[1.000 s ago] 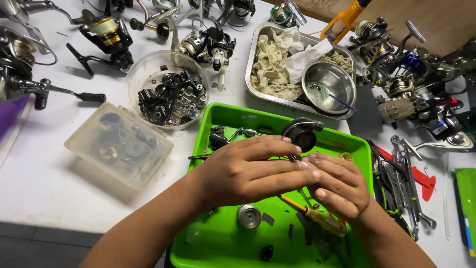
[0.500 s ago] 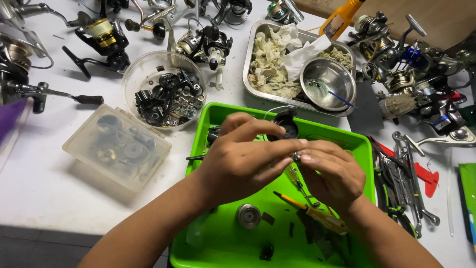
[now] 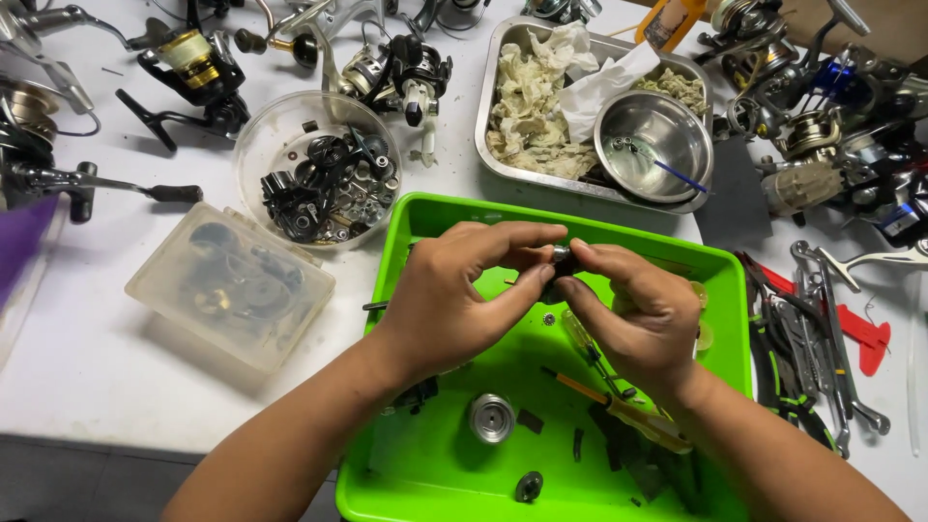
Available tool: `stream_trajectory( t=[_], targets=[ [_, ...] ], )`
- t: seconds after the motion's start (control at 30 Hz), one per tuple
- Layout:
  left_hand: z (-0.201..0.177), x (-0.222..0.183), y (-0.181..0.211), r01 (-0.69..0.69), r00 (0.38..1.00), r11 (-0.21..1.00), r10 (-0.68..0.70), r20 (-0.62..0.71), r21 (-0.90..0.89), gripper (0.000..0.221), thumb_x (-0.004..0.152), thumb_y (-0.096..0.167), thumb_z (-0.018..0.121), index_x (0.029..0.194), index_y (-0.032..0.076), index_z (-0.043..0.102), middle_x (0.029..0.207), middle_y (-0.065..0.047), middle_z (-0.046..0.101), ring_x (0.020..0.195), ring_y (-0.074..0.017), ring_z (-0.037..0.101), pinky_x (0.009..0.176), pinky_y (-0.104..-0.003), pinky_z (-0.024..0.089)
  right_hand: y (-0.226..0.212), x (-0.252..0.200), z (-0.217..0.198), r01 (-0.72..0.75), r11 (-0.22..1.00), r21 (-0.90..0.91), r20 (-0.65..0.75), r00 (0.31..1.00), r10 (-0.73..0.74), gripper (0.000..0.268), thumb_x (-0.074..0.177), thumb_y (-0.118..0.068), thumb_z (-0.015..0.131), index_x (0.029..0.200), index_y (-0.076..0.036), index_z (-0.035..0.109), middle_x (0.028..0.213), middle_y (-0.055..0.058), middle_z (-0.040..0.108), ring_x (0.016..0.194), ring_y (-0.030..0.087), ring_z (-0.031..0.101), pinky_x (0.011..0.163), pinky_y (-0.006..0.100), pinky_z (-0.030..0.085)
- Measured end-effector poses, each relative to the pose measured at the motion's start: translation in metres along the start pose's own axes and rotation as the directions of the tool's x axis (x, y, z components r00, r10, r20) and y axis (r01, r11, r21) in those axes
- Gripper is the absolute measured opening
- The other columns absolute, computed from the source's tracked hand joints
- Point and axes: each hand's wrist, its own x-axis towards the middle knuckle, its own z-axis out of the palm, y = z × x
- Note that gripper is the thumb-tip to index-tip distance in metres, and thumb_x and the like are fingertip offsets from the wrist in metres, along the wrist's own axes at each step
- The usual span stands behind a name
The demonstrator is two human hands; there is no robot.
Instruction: The person is repairing and assembling various components of a fishing reel on a workbench, handling small gears, bearings, and the bail arm.
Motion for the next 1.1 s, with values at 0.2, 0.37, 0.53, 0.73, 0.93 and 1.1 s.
stream_trajectory(
  t=[0.2,0.37,0.53,0.73,0.93,1.1],
  targets=[
    [-0.005,0.007,0.003,0.305,0.948,0.93,-0.275,0.162,-0.204,0.034,0.092,0.012,0.07,0.126,0.013,0.069,0.112,-0.003,0.08,0.105,-0.0098,0.078,0.095,-0.021,0.061,0.003,-0.001,-0.002,-0.296,0.931,0.213,0.017,0.954,0.3,0.034,0.089,0.002,0.075,0.122,0.004,0.068,0.117,0.016,0.074,0.107,0.018,0.071,0.099,0.027,0.059],
    [-0.002,0.011,-0.004,0.462,0.884,0.86,-0.427,0.19,-0.219,0.025,0.086,0.02,0.078,0.11,0.013,0.079,0.106,0.0,0.083,0.092,-0.0034,0.076,0.084,-0.019,0.062,0.004,0.004,-0.006,-0.443,0.86,0.254,0.105,0.896,0.43,0.032,0.09,-0.002,0.074,0.121,0.001,0.071,0.117,0.013,0.076,0.104,0.014,0.07,0.094,0.025,0.059],
    [-0.002,0.01,-0.003,0.308,0.948,0.941,-0.29,0.133,-0.143,0.015,0.085,0.015,0.081,0.1,0.012,0.08,0.097,0.0,0.082,0.087,-0.0053,0.077,0.083,-0.02,0.062,0.012,0.006,-0.011,-0.523,0.779,0.346,0.212,0.852,0.478,0.032,0.091,-0.003,0.068,0.122,0.002,0.071,0.114,0.013,0.075,0.103,0.017,0.07,0.095,0.028,0.057],
    [0.001,0.004,-0.012,-0.061,0.997,0.998,0.061,0.045,0.001,0.013,0.088,0.008,0.083,0.1,0.008,0.076,0.099,-0.006,0.08,0.089,-0.0164,0.08,0.081,-0.027,0.062,0.015,0.006,-0.012,-0.567,0.735,0.372,0.263,0.824,0.502,0.031,0.091,-0.002,0.067,0.121,0.002,0.072,0.118,0.013,0.074,0.108,0.019,0.069,0.098,0.029,0.056],
    [0.002,0.001,-0.019,-0.202,0.978,0.975,0.195,0.075,0.094,0.017,0.09,0.004,0.082,0.104,0.006,0.072,0.102,-0.005,0.079,0.095,-0.0233,0.078,0.086,-0.036,0.058,0.021,0.001,-0.008,-0.612,0.603,0.512,0.28,0.782,0.557,0.033,0.089,0.001,0.067,0.122,0.005,0.071,0.12,0.017,0.075,0.109,0.021,0.07,0.1,0.031,0.056],
    [0.002,0.002,-0.018,-0.266,0.961,0.956,0.254,0.106,0.12,0.017,0.094,0.002,0.078,0.109,0.003,0.07,0.105,-0.009,0.078,0.095,-0.0266,0.077,0.084,-0.039,0.058,0.023,0.001,-0.007,-0.589,0.562,0.58,0.286,0.794,0.537,0.028,0.092,-0.001,0.068,0.119,0.005,0.072,0.118,0.017,0.074,0.107,0.021,0.07,0.093,0.027,0.055]
  ],
)
